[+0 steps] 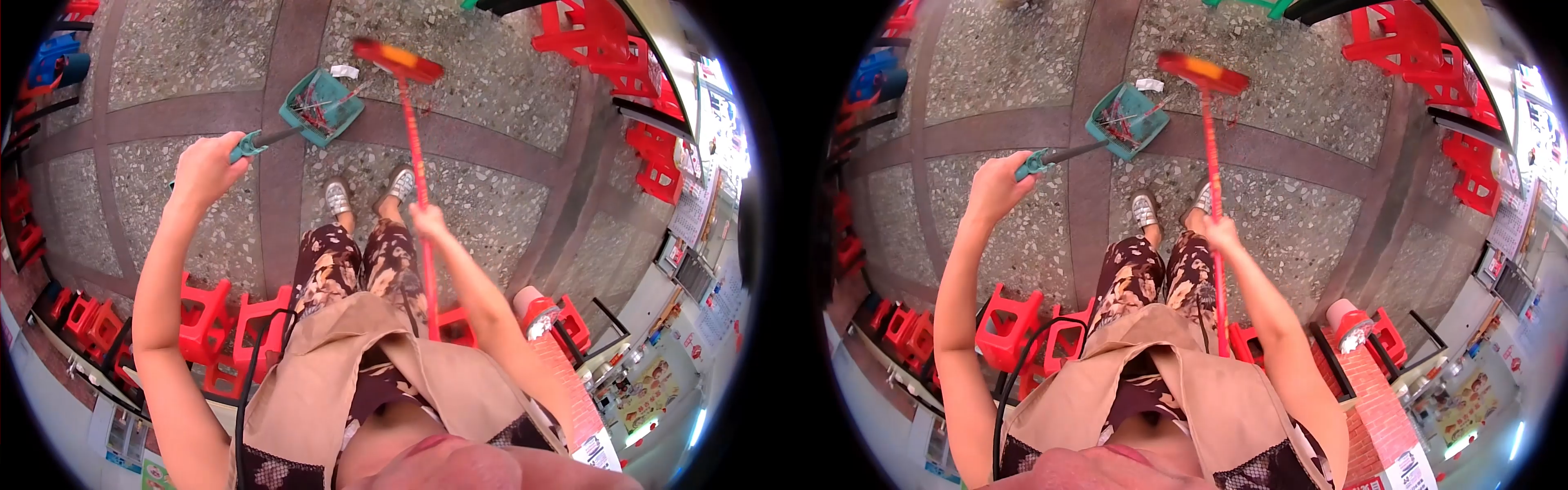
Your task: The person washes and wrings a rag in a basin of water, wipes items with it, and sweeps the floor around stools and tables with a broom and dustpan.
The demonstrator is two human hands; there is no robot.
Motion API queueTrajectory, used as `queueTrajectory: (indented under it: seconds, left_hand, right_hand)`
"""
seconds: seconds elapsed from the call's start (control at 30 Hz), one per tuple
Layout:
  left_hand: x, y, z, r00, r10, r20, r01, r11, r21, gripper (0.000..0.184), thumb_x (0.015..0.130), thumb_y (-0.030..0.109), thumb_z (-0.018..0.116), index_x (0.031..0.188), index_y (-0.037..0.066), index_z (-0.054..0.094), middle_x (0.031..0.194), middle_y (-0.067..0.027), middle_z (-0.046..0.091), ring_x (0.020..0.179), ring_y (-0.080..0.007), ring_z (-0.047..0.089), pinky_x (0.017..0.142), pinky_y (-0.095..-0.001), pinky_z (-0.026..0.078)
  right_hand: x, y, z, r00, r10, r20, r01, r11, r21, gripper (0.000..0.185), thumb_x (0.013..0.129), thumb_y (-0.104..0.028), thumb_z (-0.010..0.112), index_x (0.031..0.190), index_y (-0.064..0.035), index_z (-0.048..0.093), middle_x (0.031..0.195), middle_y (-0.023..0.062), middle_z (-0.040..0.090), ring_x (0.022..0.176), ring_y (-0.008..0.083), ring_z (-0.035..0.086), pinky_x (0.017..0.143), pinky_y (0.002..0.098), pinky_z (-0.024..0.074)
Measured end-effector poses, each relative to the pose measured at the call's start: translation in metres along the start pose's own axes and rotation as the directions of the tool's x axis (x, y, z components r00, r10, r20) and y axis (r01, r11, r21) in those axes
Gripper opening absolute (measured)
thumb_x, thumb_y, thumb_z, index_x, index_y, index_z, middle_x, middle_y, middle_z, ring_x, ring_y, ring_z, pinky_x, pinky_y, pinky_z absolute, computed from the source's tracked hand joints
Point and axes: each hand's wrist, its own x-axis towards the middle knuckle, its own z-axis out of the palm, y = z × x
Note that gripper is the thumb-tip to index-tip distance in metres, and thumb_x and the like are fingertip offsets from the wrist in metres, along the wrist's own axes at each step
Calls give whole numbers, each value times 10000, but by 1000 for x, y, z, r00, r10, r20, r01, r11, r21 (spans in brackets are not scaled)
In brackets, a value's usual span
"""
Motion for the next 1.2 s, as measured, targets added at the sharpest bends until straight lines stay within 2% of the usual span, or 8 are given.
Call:
queueTrajectory:
  seconds: [0.13, 0.27, 0.4, 0.57, 0.7, 0.87, 1.07, 1.2]
  left_hand:
    - [-4, 6, -1, 999, -38, 19, 38, 999, -12, 179, 732, 224, 621, 872, 114, 602, 682, -133, 605, 692, -344, 589, 600, -443, 456]
    - [-20, -2, 4, 998, -50, 32, 51, 999, -17, 214, 716, 221, 630, 901, 120, 595, 681, -127, 602, 702, -338, 590, 603, -437, 457]
    - [-40, -8, 3, 994, -55, 90, 56, 998, -4, 265, 707, 209, 637, 961, 144, 594, 685, -125, 600, 696, -330, 592, 596, -428, 456]
    - [-74, -18, 6, 998, 36, 47, -36, 999, 2, 307, 700, 178, 642, 999, 141, 581, 715, -117, 600, 698, -319, 592, 596, -419, 456]
    - [-98, -29, 15, 991, 79, 108, -82, 996, 28, 342, 696, 166, 650, 1025, 134, 567, 748, -100, 605, 708, -305, 597, 599, -410, 461]
    - [-106, -35, 35, 991, 83, 105, -86, 996, 28, 354, 696, 169, 649, 1037, 140, 559, 740, -95, 602, 699, -301, 599, 593, -409, 467]
    - [-120, -29, 42, 984, -25, 178, 8, 995, 96, 384, 694, 171, 663, 1057, 146, 542, 735, -90, 597, 684, -299, 602, 586, -409, 469]
    - [-133, -33, 42, 990, -18, 138, 11, 999, 51, 393, 694, 173, 667, 1066, 151, 542, 738, -86, 594, 685, -292, 601, 587, -404, 469]
  right_hand:
    - [-61, -2, 34, 932, 34, 360, -123, 967, 225, 332, 875, -329, 532, 683, -72, 445, 491, 13, 446, 327, 134, 419, 306, 299, 340]
    - [-129, -13, -2, 875, 52, 481, -228, 921, 315, 317, 888, -346, 524, 735, -93, 409, 478, -16, 392, 323, 108, 372, 299, 274, 301]
    - [-152, 27, -40, 928, 129, 351, -229, 938, 261, 327, 868, -387, 550, 769, -91, 454, 489, -26, 406, 344, 87, 380, 314, 256, 307]
    - [-130, 60, -86, 984, 177, 1, -173, 960, 221, 389, 857, -439, 544, 711, -96, 432, 473, -17, 418, 319, 109, 384, 300, 271, 309]
    - [-80, 70, -96, 968, 252, -3, -241, 926, 291, 335, 868, -392, 539, 766, -94, 427, 464, -19, 393, 323, 114, 383, 298, 278, 323]
    - [-97, 70, -40, 924, 311, 224, -367, 884, 289, 299, 857, -387, 568, 760, -153, 410, 481, -60, 345, 344, 73, 317, 308, 252, 273]
    - [-168, 31, -7, 649, 134, 749, -662, 585, 469, 306, 897, -358, 522, 764, -158, 332, 448, -69, 264, 313, 62, 253, 295, 240, 235]
    - [-196, 21, -47, 659, 142, 739, -624, 652, 431, 293, 901, -375, 505, 763, -171, 347, 467, -76, 275, 330, 50, 245, 302, 215, 211]
